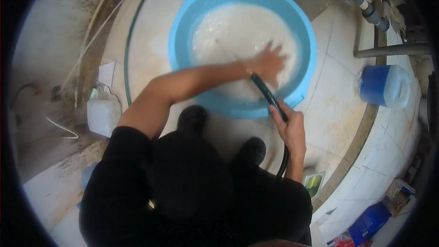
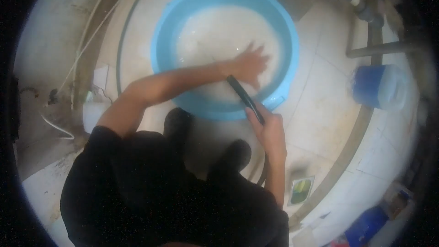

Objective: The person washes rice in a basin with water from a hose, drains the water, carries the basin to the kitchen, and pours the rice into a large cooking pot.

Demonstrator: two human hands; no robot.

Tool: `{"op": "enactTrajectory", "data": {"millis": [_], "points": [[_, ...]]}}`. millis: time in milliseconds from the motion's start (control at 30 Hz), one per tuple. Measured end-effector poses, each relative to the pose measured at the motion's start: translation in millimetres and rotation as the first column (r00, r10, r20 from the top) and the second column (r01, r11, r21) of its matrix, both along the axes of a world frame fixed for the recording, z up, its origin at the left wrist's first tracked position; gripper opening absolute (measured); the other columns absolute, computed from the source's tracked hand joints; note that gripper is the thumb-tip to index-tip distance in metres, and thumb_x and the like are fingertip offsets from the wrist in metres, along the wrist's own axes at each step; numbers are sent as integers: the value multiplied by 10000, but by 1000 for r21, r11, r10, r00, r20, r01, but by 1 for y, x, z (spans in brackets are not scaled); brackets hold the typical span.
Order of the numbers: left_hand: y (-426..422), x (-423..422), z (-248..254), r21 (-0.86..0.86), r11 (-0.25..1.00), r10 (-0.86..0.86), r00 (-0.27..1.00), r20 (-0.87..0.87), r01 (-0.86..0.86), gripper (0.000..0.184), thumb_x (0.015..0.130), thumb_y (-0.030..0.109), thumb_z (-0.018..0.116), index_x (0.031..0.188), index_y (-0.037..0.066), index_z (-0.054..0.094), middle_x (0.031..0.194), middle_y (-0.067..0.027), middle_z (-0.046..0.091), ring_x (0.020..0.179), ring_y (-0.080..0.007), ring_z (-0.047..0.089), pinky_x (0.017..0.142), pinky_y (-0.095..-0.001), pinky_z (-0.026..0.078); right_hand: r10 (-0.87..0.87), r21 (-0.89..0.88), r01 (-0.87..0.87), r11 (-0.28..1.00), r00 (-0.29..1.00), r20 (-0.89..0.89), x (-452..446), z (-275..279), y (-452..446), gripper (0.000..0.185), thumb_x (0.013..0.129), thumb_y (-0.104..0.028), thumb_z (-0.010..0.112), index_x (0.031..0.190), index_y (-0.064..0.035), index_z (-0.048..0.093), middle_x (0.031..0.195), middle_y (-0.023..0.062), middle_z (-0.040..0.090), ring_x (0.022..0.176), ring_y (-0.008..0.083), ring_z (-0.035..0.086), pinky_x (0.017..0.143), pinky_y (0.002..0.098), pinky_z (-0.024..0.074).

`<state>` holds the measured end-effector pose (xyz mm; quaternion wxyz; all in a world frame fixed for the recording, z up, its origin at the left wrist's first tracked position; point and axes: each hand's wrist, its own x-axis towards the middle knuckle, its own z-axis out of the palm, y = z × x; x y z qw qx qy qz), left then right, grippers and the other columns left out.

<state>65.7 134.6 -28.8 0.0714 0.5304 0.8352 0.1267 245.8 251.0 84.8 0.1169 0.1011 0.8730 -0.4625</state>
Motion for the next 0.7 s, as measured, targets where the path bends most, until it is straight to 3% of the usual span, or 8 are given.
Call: {"op": "enactTrajectory", "data": {"millis": [67,167,300,400,467,600,667,700], "points": [[10,-7,14,-355,931,-95,995,-12,85,576,698,542,688,1036,78,732,1259,-153,591,1294,-428,404,1056,-696,202,13,17,-13,1000,1000,-19,1,5,-4,373,902,-241,674,1146,40,649,745,246,647,578,265,567,639,353,483],[17,-8,4,-510,826,-212,971,112,240,451,685,499,721,1006,184,748,1106,-108,675,1192,-315,525,1077,-621,222,-10,-1,10,1000,1000,17,0,7,-7,383,904,-247,675,1153,43,647,758,225,666,592,222,574,642,344,483],[-28,-13,-36,-234,887,-356,912,204,398,497,658,494,749,963,101,749,1070,-106,681,1205,-296,519,1126,-538,206,-20,31,19,999,999,35,2,7,-7,384,910,-256,668,1154,39,649,761,219,671,611,186,576,651,336,483],[-76,-8,-9,18,944,-310,871,381,328,499,628,442,795,996,109,741,1063,-99,688,1220,-306,503,1144,-488,211,-15,24,14,1000,1000,27,1,8,-7,382,912,-256,663,1152,40,650,768,225,671,617,188,579,656,334,485],[-92,0,6,-317,869,-377,924,70,379,600,603,435,822,1121,155,704,1244,-114,619,1293,-321,451,1146,-519,196,-25,-5,25,1000,999,23,2,9,-7,383,913,-257,662,1154,42,649,771,229,671,618,190,579,656,334,485],[-123,-7,36,-316,926,-274,943,-187,207,797,572,435,836,1299,211,599,1448,-124,453,1368,-342,374,1125,-571,229,-24,-6,24,1000,1000,7,4,3,-5,390,912,-253,664,1159,48,644,773,240,666,641,183,588,673,331,487],[-113,-15,32,-327,936,-1,925,-380,-133,827,716,443,747,1460,298,415,1606,-78,181,1435,-334,277,1109,-641,224,-30,-8,30,1000,999,-13,3,3,-4,390,910,-253,665,1156,49,645,781,246,667,648,184,593,681,327,488],[-104,-19,36,-327,937,-7,931,-365,-121,827,716,443,747,1460,298,415,1606,-78,181,1435,-334,277,1109,-641,224,-33,-18,34,999,999,41,1,10,-5,388,908,-254,669,1149,50,648,791,244,671,656,184,596,689,323,490]]}}
